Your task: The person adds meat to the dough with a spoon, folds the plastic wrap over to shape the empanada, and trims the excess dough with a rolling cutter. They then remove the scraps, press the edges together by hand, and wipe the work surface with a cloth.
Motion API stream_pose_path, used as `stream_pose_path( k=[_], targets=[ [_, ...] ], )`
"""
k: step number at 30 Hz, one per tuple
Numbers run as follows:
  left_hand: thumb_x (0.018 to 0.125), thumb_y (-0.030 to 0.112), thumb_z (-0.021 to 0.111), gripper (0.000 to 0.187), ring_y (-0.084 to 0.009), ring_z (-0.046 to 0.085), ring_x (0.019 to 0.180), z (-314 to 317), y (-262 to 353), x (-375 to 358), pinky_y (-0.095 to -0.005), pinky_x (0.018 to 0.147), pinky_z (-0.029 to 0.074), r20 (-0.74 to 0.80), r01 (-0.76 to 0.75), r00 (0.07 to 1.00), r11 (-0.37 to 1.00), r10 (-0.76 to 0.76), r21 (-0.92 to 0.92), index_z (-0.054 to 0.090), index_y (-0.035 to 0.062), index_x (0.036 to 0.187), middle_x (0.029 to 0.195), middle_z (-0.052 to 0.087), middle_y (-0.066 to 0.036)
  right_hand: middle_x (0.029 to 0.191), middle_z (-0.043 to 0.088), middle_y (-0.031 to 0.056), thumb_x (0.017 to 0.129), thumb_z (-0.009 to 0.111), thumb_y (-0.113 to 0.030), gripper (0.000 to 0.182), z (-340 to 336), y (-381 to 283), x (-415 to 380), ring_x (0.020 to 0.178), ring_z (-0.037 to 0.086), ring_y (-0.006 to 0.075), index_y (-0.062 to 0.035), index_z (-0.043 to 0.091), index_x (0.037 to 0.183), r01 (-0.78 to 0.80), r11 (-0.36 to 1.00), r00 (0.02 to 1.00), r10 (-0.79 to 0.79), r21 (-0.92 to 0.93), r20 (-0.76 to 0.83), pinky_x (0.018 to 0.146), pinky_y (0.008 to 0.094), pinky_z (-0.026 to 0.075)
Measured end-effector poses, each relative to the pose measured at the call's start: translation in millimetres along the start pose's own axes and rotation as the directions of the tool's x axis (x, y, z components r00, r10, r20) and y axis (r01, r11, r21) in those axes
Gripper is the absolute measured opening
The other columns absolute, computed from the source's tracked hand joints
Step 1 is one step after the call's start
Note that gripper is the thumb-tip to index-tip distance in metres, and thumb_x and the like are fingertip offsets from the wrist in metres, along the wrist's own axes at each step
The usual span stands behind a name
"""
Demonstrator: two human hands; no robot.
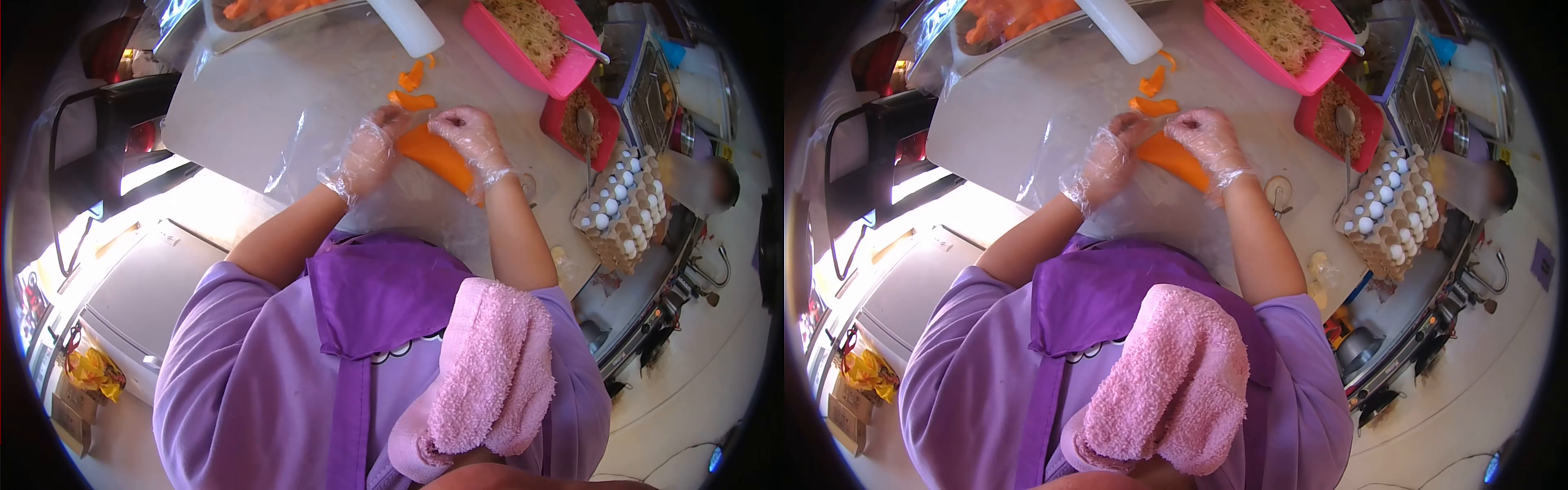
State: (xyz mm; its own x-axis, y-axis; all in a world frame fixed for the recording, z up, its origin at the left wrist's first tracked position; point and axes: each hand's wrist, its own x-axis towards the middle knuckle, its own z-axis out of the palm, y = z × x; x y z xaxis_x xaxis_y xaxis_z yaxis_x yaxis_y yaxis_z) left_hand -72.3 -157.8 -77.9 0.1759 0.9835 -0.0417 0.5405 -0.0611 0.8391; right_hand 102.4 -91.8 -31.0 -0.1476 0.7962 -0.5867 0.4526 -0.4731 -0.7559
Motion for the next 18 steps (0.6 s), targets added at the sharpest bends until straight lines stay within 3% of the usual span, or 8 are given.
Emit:
stream_pose_path(
  k=[1,5,7,11,14,18],
  targets=[
    [0.071,-0.012,0.048,0.052,-0.0377,0.049,0.116,0,0,1,-0.0389,0.099,0.041,-0.016,0.060,0.998,0.995,-0.061,-0.074,0.057,0.0031,0.120,0.125,0.049,-0.022,0.086,0.065,0.0063,0.079,0.070,-0.007,0.015,0,-1,0,0.081,0.059,0.0130,0.0032,0.066,0.089,0.009,1.000,0.999,-0.010,0.019,0.040,0.076,0.0264,0.047],
    [0.070,-0.013,0.048,0.052,-0.0378,0.050,0.114,1,-1,0,-0.0384,0.098,0.043,-0.038,0.029,0.999,1.000,-0.029,-0.008,0.057,0.0031,0.120,0.124,0.050,-0.022,0.090,0.066,0.0077,0.079,0.069,-0.007,0.017,1,2,3,0.083,0.060,0.0140,0.0043,0.066,0.091,-0.007,0.999,0.996,0.002,0.047,0.092,0.079,0.0262,0.047],
    [0.070,-0.013,0.049,0.052,-0.0375,0.051,0.113,-1,1,0,-0.0383,0.097,0.043,-0.021,0.044,0.999,0.999,-0.045,-0.015,0.058,0.0041,0.119,0.124,0.051,-0.022,0.083,0.066,0.0063,0.077,0.071,-0.011,0.019,-1,8,7,0.078,0.059,0.0127,0.0029,0.068,0.089,0.033,0.989,0.994,-0.047,0.144,0.094,0.073,0.0265,0.047],
    [0.070,-0.012,0.051,0.051,-0.0371,0.051,0.113,-2,2,1,-0.0380,0.097,0.043,0.015,0.035,0.999,0.999,-0.035,0.018,0.059,0.0057,0.117,0.124,0.051,-0.021,0.083,0.066,0.0070,0.077,0.070,-0.011,0.019,-13,31,24,0.078,0.059,0.0134,0.0031,0.068,0.089,-0.056,0.998,0.998,0.055,0.021,0.044,0.073,0.0264,0.047],
    [0.071,-0.009,0.053,0.049,-0.0360,0.050,0.114,3,2,1,-0.0387,0.098,0.042,0.013,-0.023,1.000,0.983,0.021,0.180,0.060,0.0087,0.116,0.123,0.051,-0.020,0.082,0.066,0.0077,0.077,0.070,-0.011,0.018,-16,33,26,0.078,0.059,0.0143,0.0032,0.068,0.088,-0.062,0.998,0.997,0.061,0.027,0.045,0.073,0.0270,0.047],
    [0.076,0.001,0.054,0.047,-0.0353,0.047,0.116,9,2,2,-0.0471,0.102,0.036,0.049,-0.139,0.990,0.921,0.130,0.363,0.057,0.0131,0.122,0.126,0.047,-0.017,0.086,0.066,0.0078,0.080,0.067,-0.007,0.017,-15,29,26,0.080,0.060,0.0146,0.0045,0.065,0.092,-0.073,0.993,0.997,0.076,-0.093,0.027,0.075,0.0266,0.048]
  ],
)
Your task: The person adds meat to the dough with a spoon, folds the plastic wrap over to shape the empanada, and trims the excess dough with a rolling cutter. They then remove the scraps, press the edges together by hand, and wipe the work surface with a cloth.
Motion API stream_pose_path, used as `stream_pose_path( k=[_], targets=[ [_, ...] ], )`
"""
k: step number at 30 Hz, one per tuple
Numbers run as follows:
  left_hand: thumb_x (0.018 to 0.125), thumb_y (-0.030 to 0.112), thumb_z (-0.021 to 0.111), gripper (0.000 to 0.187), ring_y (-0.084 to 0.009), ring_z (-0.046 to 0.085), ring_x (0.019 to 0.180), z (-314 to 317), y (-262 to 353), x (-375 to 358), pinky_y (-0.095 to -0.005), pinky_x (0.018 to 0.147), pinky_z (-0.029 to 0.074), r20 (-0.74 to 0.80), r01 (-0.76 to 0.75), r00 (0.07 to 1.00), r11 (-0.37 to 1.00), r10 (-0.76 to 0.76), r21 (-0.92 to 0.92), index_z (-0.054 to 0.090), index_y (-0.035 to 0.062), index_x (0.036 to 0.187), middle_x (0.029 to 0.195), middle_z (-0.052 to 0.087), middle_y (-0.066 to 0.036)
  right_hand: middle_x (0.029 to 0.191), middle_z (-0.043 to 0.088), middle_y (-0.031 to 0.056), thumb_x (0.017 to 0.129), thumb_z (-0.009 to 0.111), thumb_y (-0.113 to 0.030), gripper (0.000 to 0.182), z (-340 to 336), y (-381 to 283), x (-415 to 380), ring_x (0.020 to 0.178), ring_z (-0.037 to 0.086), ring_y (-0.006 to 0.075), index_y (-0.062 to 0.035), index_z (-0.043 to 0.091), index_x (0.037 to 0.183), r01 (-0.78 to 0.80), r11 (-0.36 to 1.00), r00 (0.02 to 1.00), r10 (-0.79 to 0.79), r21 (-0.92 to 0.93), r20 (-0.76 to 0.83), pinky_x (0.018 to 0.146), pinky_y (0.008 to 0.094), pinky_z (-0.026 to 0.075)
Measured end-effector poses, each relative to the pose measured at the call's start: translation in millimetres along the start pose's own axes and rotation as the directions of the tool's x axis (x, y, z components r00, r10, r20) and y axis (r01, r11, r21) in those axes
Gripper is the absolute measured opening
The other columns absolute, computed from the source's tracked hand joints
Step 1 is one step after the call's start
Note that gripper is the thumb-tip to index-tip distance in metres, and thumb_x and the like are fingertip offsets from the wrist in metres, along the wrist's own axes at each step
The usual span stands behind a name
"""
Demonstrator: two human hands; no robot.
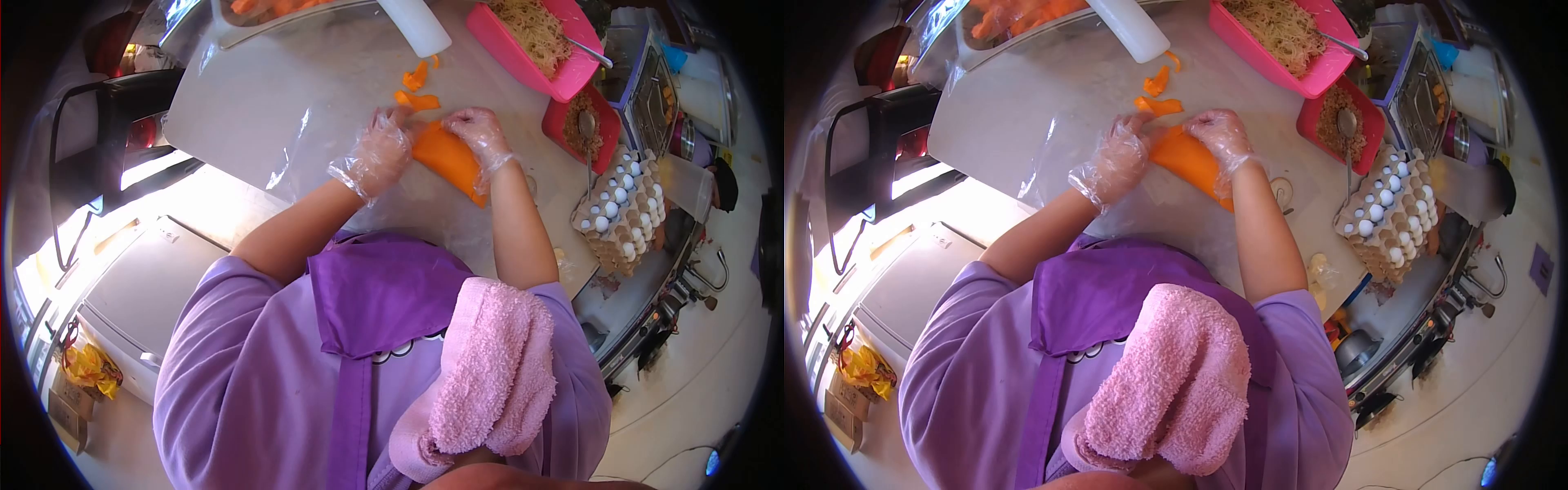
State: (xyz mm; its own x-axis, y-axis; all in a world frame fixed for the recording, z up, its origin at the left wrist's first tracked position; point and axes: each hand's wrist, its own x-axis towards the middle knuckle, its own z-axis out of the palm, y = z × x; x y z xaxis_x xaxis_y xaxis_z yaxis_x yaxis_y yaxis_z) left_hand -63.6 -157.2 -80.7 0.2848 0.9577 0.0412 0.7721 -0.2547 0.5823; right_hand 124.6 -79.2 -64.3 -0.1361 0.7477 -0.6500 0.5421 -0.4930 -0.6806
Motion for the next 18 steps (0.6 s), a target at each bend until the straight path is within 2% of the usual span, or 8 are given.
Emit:
stream_pose_path(
  k=[1,4,8,10,17,18],
  targets=[
    [0.077,0.003,0.053,0.048,-0.0353,0.046,0.116,1,0,0,-0.0504,0.103,0.034,0.009,-0.034,0.999,0.998,0.034,0.053,0.055,0.0142,0.124,0.127,0.046,-0.016,0.085,0.065,0.0072,0.080,0.067,-0.007,0.017,1,0,0,0.079,0.059,0.0140,0.0041,0.065,0.091,0.013,1.000,1.000,-0.013,-0.009,-0.026,0.074,0.0265,0.048],
    [0.079,0.005,0.052,0.049,-0.0357,0.046,0.117,-4,2,-2,-0.0546,0.103,0.032,0.046,-0.055,0.998,0.996,0.053,0.063,0.053,0.0149,0.127,0.129,0.043,-0.015,0.084,0.065,0.0064,0.079,0.069,-0.008,0.017,3,-9,-8,0.078,0.058,0.0128,0.0031,0.066,0.091,0.088,0.996,0.994,-0.088,0.007,-0.062,0.073,0.0267,0.047],
    [0.079,0.006,0.051,0.049,-0.0350,0.045,0.118,-1,2,-2,-0.0550,0.104,0.031,0.037,-0.061,0.998,0.995,0.058,0.083,0.052,0.0148,0.128,0.128,0.044,-0.016,0.079,0.067,0.0081,0.076,0.071,-0.015,0.020,0,12,5,0.073,0.059,0.0146,0.0012,0.068,0.087,0.147,0.989,0.983,-0.149,-0.020,-0.103,0.070,0.0294,0.047],
    [0.081,0.007,0.051,0.048,-0.0339,0.044,0.120,-1,2,-2,-0.0555,0.104,0.030,0.070,-0.063,0.996,0.991,0.055,0.114,0.052,0.0144,0.128,0.128,0.044,-0.016,0.079,0.068,0.0095,0.075,0.071,-0.018,0.021,-2,18,10,0.072,0.061,0.0162,-0.0004,0.069,0.087,0.090,0.983,0.990,-0.107,-0.162,-0.097,0.071,0.0304,0.048],
    [0.082,0.009,0.051,0.045,-0.0325,0.041,0.124,0,3,0,-0.0557,0.106,0.028,0.101,-0.044,0.994,0.993,0.033,0.111,0.053,0.0138,0.127,0.129,0.043,-0.016,0.077,0.067,0.0121,0.074,0.071,-0.020,0.019,-4,26,13,0.073,0.063,0.0225,-0.0050,0.069,0.085,0.128,0.955,0.976,-0.170,-0.267,-0.139,0.072,0.0329,0.049],
    [0.082,0.009,0.051,0.045,-0.0321,0.041,0.124,-1,4,0,-0.0554,0.106,0.028,0.101,-0.047,0.994,0.992,0.035,0.119,0.054,0.0142,0.126,0.129,0.044,-0.015,0.080,0.067,0.0125,0.074,0.071,-0.019,0.019,-5,13,4,0.075,0.063,0.0239,-0.0056,0.069,0.087,0.130,0.924,0.969,-0.195,-0.360,-0.149,0.073,0.0338,0.049]
  ],
)
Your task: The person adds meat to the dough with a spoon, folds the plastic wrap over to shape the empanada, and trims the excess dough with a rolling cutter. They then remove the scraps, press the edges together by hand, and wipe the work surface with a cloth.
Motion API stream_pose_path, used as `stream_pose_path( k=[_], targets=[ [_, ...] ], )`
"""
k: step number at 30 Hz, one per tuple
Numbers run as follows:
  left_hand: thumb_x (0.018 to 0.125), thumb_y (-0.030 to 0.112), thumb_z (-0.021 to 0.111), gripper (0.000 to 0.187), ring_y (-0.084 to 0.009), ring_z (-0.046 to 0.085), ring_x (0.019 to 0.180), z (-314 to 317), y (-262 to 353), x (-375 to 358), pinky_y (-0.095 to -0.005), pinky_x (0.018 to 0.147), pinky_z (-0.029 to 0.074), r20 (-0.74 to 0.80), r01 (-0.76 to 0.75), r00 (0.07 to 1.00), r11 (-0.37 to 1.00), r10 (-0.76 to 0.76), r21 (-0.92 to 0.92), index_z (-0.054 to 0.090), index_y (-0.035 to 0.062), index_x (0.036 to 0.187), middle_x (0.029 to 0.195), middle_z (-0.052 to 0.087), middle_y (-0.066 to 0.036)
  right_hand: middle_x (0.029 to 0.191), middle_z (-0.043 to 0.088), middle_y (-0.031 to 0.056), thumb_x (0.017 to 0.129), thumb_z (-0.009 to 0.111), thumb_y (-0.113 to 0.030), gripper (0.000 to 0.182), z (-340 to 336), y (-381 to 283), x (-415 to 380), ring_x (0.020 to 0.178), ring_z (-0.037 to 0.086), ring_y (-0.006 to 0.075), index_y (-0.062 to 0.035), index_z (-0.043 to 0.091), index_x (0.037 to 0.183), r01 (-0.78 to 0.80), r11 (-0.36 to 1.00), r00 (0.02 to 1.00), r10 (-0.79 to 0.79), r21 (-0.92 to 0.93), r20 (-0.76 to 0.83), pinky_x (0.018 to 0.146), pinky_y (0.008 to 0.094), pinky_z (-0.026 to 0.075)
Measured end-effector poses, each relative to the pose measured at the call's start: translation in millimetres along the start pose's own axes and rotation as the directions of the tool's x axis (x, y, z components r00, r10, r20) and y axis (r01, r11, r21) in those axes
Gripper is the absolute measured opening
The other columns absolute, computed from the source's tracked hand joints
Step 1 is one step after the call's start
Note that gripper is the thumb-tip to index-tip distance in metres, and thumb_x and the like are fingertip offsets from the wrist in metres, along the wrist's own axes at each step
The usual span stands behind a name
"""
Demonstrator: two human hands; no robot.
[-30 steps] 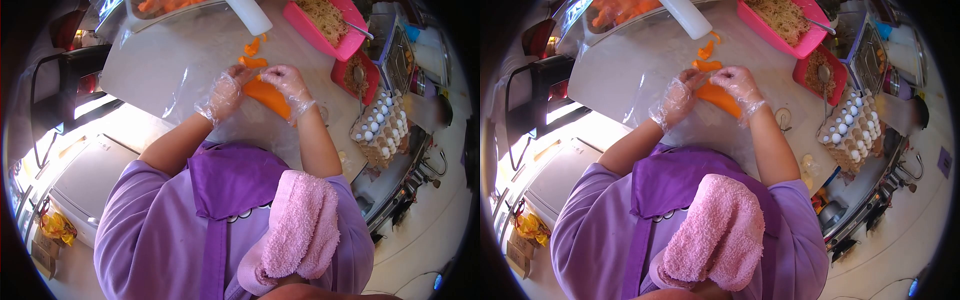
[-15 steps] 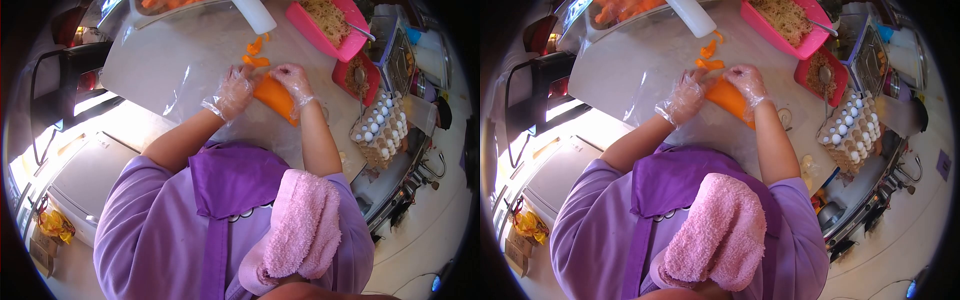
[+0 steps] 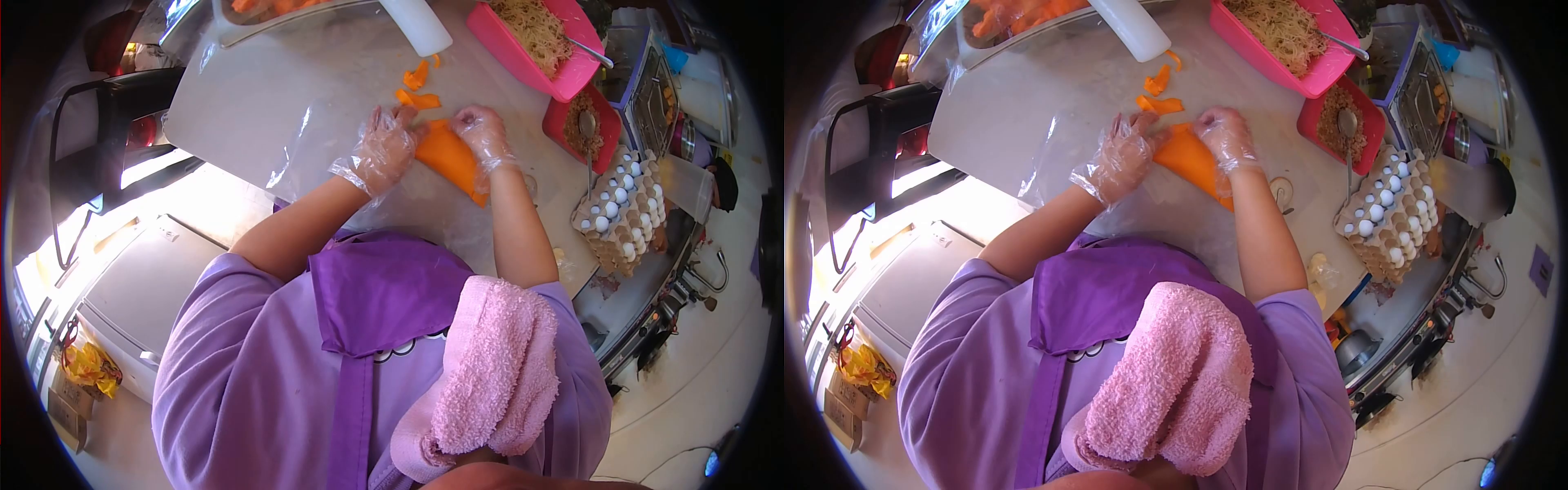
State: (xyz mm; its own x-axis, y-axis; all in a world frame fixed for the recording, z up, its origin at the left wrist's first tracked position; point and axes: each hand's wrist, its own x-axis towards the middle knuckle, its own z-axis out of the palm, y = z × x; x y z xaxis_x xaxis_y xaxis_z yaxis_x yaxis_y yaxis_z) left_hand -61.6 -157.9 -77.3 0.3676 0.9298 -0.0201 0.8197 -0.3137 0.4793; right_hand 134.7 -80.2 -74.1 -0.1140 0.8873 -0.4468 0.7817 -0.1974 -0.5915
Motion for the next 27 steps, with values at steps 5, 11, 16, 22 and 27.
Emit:
stream_pose_path(
  k=[5,11,16,22,27],
  targets=[
    [0.082,0.009,0.051,0.044,-0.0301,0.043,0.122,0,-2,2,-0.0542,0.104,0.031,0.002,0.005,1.000,1.000,-0.005,0.031,0.054,0.0156,0.126,0.127,0.046,-0.012,0.092,0.065,0.0135,0.075,0.066,-0.013,0.019,-11,3,-3,0.085,0.063,0.0285,-0.0086,0.068,0.094,0.022,0.995,0.998,-0.027,-0.102,-0.053,0.079,0.0366,0.049],
    [0.081,0.009,0.052,0.045,-0.0300,0.045,0.117,-5,1,11,-0.0493,0.101,0.034,0.049,0.024,0.998,0.999,-0.026,0.044,0.054,0.0164,0.126,0.124,0.047,-0.009,0.098,0.062,0.0126,0.081,0.052,-0.005,0.030,-9,-15,-22,0.093,0.060,0.0304,-0.0165,0.069,0.103,0.305,0.857,0.946,-0.322,-0.414,0.031,0.084,0.0393,0.047],
    [0.081,0.009,0.052,0.046,-0.0308,0.044,0.117,0,-1,9,-0.0475,0.101,0.034,0.005,0.031,1.000,0.999,-0.031,0.014,0.054,0.0166,0.127,0.125,0.046,-0.010,0.095,0.062,0.0104,0.083,0.053,-0.008,0.027,-4,0,-26,0.086,0.060,0.0294,-0.0159,0.069,0.104,0.388,0.855,0.916,-0.397,-0.345,0.047,0.077,0.0402,0.047],
    [0.081,0.010,0.053,0.047,-0.0304,0.044,0.118,3,-2,7,-0.0469,0.100,0.034,-0.008,-0.004,1.000,0.997,0.005,0.071,0.055,0.0186,0.127,0.127,0.045,-0.009,0.094,0.062,0.0096,0.086,0.058,-0.022,0.022,-4,8,-28,0.084,0.060,0.0304,-0.0099,0.066,0.102,0.541,0.612,0.794,-0.598,-0.577,0.110,0.076,0.0407,0.047],
    [0.081,0.011,0.053,0.049,-0.0302,0.043,0.119,3,-12,8,-0.0470,0.101,0.033,0.026,0.000,1.000,1.000,0.001,-0.018,0.054,0.0200,0.128,0.132,0.044,-0.007,0.100,0.059,0.0083,0.087,0.058,-0.032,0.031,-11,-2,-27,0.095,0.057,0.0275,-0.0091,0.065,0.106,0.441,0.780,0.890,-0.443,-0.444,0.105,0.081,0.0413,0.044]
  ],
)
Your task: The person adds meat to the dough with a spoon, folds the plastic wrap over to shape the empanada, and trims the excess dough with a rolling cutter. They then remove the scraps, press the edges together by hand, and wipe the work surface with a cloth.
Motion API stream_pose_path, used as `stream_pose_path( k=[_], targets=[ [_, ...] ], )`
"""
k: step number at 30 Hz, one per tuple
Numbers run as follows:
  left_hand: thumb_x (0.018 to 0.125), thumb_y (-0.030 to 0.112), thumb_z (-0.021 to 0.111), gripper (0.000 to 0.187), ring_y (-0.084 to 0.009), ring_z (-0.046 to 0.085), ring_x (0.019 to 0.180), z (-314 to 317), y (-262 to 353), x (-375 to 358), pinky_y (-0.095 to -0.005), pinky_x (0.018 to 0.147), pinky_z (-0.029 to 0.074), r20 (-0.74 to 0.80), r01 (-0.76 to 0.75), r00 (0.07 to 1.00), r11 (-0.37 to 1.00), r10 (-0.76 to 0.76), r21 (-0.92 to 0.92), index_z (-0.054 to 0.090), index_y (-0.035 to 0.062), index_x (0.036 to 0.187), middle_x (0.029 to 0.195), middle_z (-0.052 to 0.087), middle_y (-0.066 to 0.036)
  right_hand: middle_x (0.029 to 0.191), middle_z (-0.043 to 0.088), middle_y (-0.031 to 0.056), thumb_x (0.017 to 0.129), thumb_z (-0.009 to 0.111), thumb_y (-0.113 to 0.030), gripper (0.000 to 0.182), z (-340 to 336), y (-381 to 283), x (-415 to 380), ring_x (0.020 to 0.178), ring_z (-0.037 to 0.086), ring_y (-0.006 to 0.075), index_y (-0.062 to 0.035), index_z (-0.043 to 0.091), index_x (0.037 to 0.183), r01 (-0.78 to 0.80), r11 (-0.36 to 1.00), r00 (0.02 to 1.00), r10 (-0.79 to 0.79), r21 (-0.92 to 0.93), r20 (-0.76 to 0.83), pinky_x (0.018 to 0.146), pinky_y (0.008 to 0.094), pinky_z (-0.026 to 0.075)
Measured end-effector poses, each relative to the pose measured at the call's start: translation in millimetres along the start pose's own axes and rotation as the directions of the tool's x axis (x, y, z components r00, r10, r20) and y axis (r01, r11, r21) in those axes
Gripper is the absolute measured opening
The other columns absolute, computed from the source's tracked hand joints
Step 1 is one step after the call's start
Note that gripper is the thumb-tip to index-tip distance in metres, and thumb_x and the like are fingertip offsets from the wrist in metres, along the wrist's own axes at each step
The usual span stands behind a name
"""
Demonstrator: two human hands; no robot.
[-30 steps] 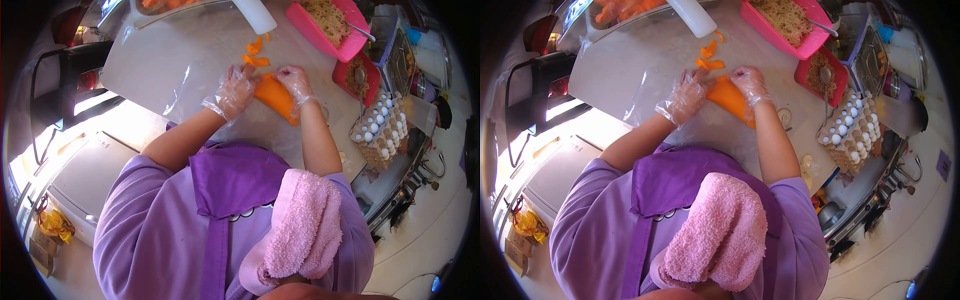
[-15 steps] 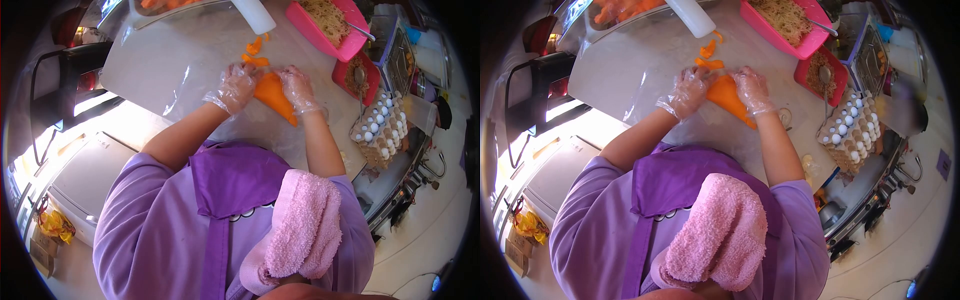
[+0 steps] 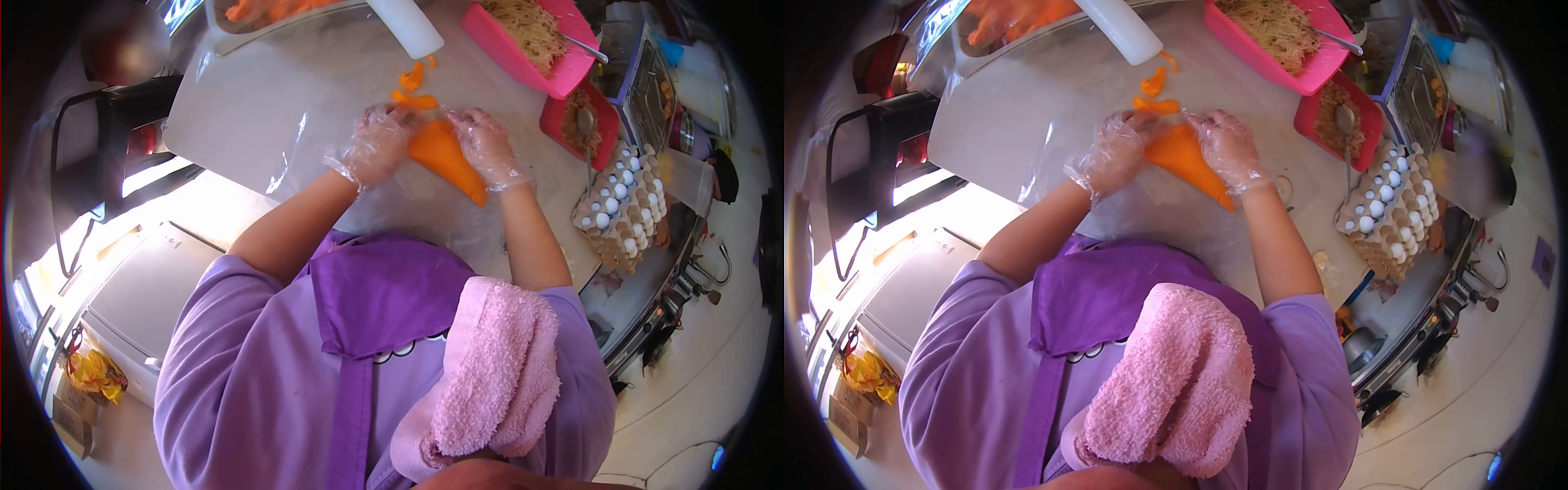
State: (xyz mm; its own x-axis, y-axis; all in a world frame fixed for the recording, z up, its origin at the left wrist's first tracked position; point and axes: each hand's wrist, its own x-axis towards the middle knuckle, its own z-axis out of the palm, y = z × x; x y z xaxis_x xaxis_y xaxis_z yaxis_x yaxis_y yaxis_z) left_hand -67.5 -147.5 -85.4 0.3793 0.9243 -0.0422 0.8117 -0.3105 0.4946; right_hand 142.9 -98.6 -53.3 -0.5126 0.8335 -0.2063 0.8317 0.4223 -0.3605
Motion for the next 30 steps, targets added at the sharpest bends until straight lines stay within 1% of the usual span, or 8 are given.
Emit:
stream_pose_path(
  k=[5,12,17,21,24,26,28,30],
  targets=[
    [0.084,0.021,0.052,0.048,-0.0301,0.039,0.125,2,9,-2,-0.0485,0.104,0.029,0.051,0.018,0.999,1.000,-0.017,-0.020,0.050,0.0209,0.132,0.135,0.042,-0.008,0.109,0.055,0.0077,0.085,0.057,-0.044,0.041,13,-5,-6,0.102,0.054,0.0263,-0.0112,0.065,0.108,0.086,0.995,0.996,-0.086,-0.048,0.004,0.086,0.0427,0.041],
    [0.087,0.027,0.048,0.047,-0.0303,0.036,0.126,9,12,-5,-0.0532,0.101,0.028,-0.016,0.000,1.000,1.000,0.000,-0.013,0.049,0.0175,0.132,0.136,0.041,-0.009,0.109,0.056,0.0119,0.086,0.057,-0.038,0.036,5,-12,-9,0.098,0.056,0.0279,-0.0115,0.066,0.108,0.130,0.975,0.986,-0.145,-0.180,-0.076,0.083,0.0392,0.043],
    [0.085,0.021,0.051,0.038,-0.0332,0.047,0.115,-4,-3,-8,-0.0478,0.097,0.034,-0.107,-0.100,0.991,0.982,0.084,-0.158,0.058,0.0119,0.121,0.126,0.050,-0.013,0.104,0.058,0.0138,0.085,0.062,-0.029,0.032,1,2,11,0.100,0.054,0.0296,-0.0073,0.066,0.108,0.024,0.949,0.997,-0.001,0.314,-0.072,0.088,0.0415,0.042],
    [0.084,0.018,0.053,0.029,-0.0361,0.053,0.103,-22,-9,-26,-0.0461,0.090,0.040,-0.264,-0.101,0.964,0.954,0.024,-0.281,0.061,0.0090,0.110,0.116,0.055,-0.017,0.109,0.058,0.0162,0.082,0.065,-0.019,0.038,11,-2,44,0.108,0.052,0.0323,-0.0052,0.060,0.117,0.022,0.899,0.963,0.099,0.437,-0.252,0.095,0.0403,0.041],
    [0.085,0.015,0.051,0.023,-0.0393,0.054,0.100,-33,-15,-36,-0.0462,0.087,0.043,-0.285,-0.030,0.957,0.962,-0.051,-0.272,0.061,0.0062,0.104,0.109,0.057,-0.019,0.122,0.052,0.0161,0.079,0.069,-0.020,0.056,35,-5,67,0.121,0.044,0.0329,-0.0055,0.049,0.129,0.105,0.953,0.937,0.002,0.285,-0.350,0.104,0.0393,0.036],
    [0.082,0.015,0.056,0.024,-0.0361,0.056,0.096,-23,-37,-37,-0.0458,0.084,0.045,-0.280,0.005,0.958,0.982,-0.059,-0.190,0.060,0.0064,0.104,0.107,0.058,-0.018,0.136,0.041,0.0171,0.072,0.074,-0.022,0.074,35,-13,82,0.132,0.032,0.0317,-0.0061,0.039,0.136,0.198,0.946,0.954,-0.126,0.257,-0.271,0.108,0.0378,0.032],
    [0.079,0.013,0.058,0.025,-0.0365,0.058,0.091,-29,-48,-38,-0.0464,0.082,0.046,-0.210,-0.034,0.978,0.992,0.008,-0.120,0.060,0.0054,0.103,0.107,0.058,-0.019,0.139,0.036,0.0214,0.066,0.080,-0.026,0.079,15,-28,84,0.129,0.035,0.0337,-0.0057,0.044,0.133,0.116,0.993,0.988,-0.114,0.016,-0.104,0.107,0.0354,0.031],
    [0.077,0.011,0.059,0.027,-0.0359,0.056,0.092,-33,-47,-37,-0.0468,0.082,0.046,-0.179,-0.073,0.982,0.996,0.062,-0.058,0.060,0.0055,0.104,0.104,0.058,-0.018,0.134,0.040,0.0210,0.066,0.079,-0.025,0.077,16,-25,89,0.127,0.036,0.0334,-0.0058,0.045,0.132,0.102,0.993,0.990,-0.095,0.059,-0.103,0.105,0.0375,0.033]
  ],
)
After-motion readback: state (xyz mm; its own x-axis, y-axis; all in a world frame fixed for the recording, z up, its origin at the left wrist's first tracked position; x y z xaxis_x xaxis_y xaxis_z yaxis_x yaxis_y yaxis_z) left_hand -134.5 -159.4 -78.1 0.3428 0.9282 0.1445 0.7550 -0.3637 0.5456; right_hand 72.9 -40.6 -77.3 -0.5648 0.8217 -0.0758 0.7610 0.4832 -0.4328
